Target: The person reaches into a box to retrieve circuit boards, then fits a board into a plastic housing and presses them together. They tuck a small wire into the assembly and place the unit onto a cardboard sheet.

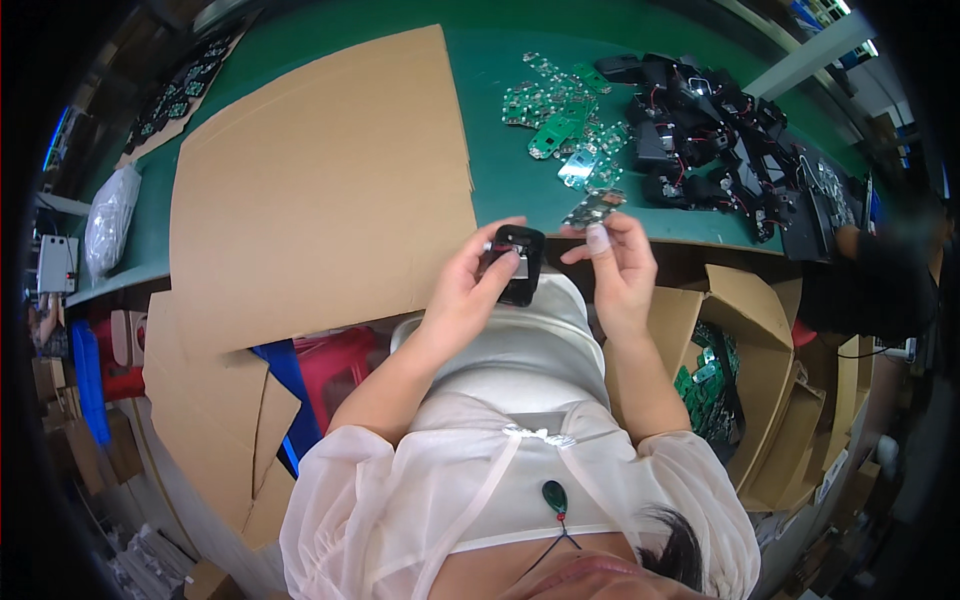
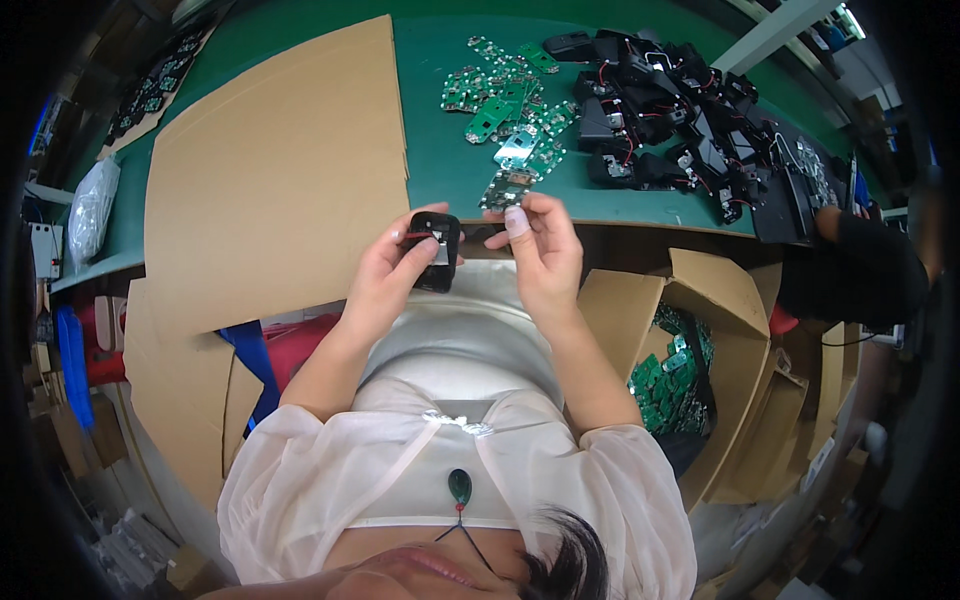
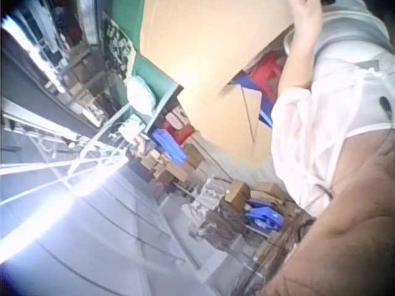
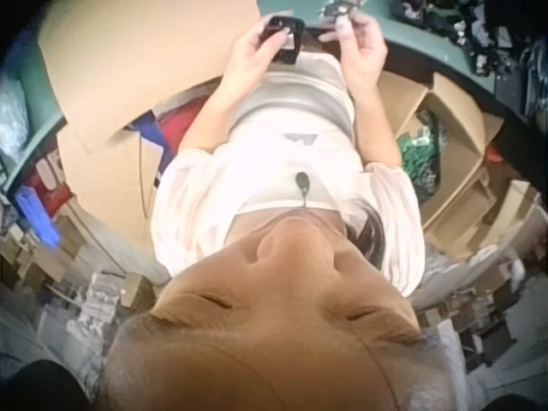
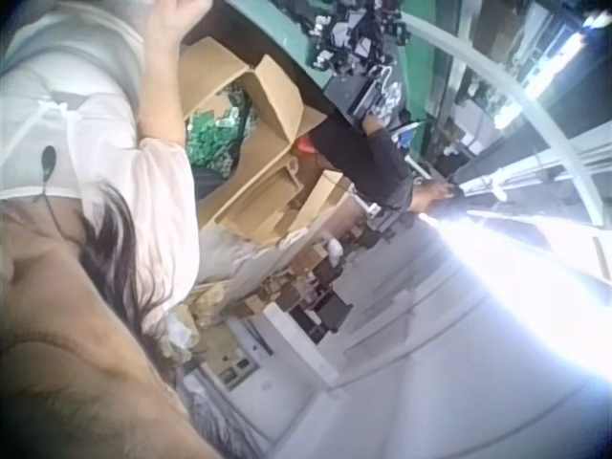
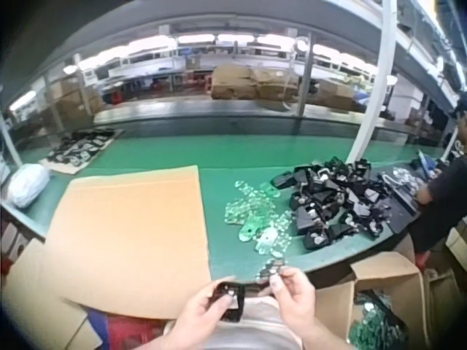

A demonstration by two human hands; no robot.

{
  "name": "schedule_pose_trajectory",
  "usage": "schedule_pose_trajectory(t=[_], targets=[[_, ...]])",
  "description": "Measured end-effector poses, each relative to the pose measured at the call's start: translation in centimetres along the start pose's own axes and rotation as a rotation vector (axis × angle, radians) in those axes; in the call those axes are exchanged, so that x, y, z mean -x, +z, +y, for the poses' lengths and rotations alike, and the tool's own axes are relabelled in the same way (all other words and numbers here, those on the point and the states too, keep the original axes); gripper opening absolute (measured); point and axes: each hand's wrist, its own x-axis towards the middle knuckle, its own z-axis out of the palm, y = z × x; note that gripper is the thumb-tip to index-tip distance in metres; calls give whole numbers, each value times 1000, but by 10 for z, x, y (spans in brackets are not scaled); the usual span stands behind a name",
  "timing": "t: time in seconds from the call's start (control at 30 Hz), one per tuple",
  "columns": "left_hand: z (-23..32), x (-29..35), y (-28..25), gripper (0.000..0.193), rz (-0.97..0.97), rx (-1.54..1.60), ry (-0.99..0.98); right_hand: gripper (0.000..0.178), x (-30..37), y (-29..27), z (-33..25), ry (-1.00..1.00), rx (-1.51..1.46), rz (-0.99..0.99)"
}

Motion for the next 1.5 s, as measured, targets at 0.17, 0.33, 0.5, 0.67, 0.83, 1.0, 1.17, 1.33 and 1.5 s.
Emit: schedule_pose_trajectory(t=[0.17,0.33,0.5,0.67,0.83,1.0,1.17,1.33,1.5], targets=[[-17,-9,2,30,174,-79,158,29,17,3,-33,9,68,-165],[-22,-11,6,31,261,-412,398,36,26,15,-39,4,35,-285],[-13,-6,8,31,250,-453,285,31,22,20,-33,30,31,-254],[-16,-8,12,30,304,-443,427,29,20,14,-28,62,24,-265],[-25,-10,9,28,276,-299,479,29,22,7,-23,90,30,-255],[2,3,8,33,65,120,72,28,24,-5,-15,178,72,-239],[-10,5,12,34,66,101,-37,29,24,-8,-14,92,229,-236],[-19,0,17,26,81,-296,276,23,12,-3,-19,-261,604,-161],[-13,1,26,26,131,-222,359,17,9,3,-17,-212,517,-198]])
